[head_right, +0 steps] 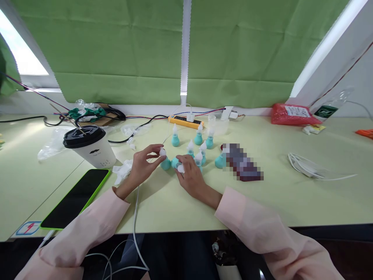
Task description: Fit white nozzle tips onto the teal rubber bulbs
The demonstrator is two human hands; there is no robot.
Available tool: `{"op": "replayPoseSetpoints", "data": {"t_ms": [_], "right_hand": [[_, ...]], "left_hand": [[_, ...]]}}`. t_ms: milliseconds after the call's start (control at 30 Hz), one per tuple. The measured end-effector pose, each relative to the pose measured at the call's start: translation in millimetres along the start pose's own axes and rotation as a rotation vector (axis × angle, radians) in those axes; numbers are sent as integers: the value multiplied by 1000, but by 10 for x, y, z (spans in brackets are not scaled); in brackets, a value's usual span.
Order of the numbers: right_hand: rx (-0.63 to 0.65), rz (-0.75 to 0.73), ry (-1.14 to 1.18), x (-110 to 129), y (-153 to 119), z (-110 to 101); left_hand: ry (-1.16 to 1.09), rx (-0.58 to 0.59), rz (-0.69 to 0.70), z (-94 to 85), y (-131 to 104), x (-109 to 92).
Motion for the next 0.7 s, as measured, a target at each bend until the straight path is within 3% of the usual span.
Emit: {"op": "replayPoseSetpoints", "data": {"t_ms": [133,333,567,700], "right_hand": [[19,44,37,-16,8,49],[-2,32,-47,12,25,51],[202,33,-212,59,91,-16],[203,48,-116,57,102,-31]], "left_hand": [[66,60,-82,6,12,3],[85,221,-94,56,-19,43],[-64,233,-210,99,-12,206],[-25,275,-220,153,-10,299]]}}
Point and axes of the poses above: each hand's wrist, its own y-axis towards the middle knuckle, its own z-axis out of the palm, x = y × z, the point moved 1 cm from there along y, towards the middle knuckle, and after that the axes turned 14 degrees about -y, right-handed, at the moved point
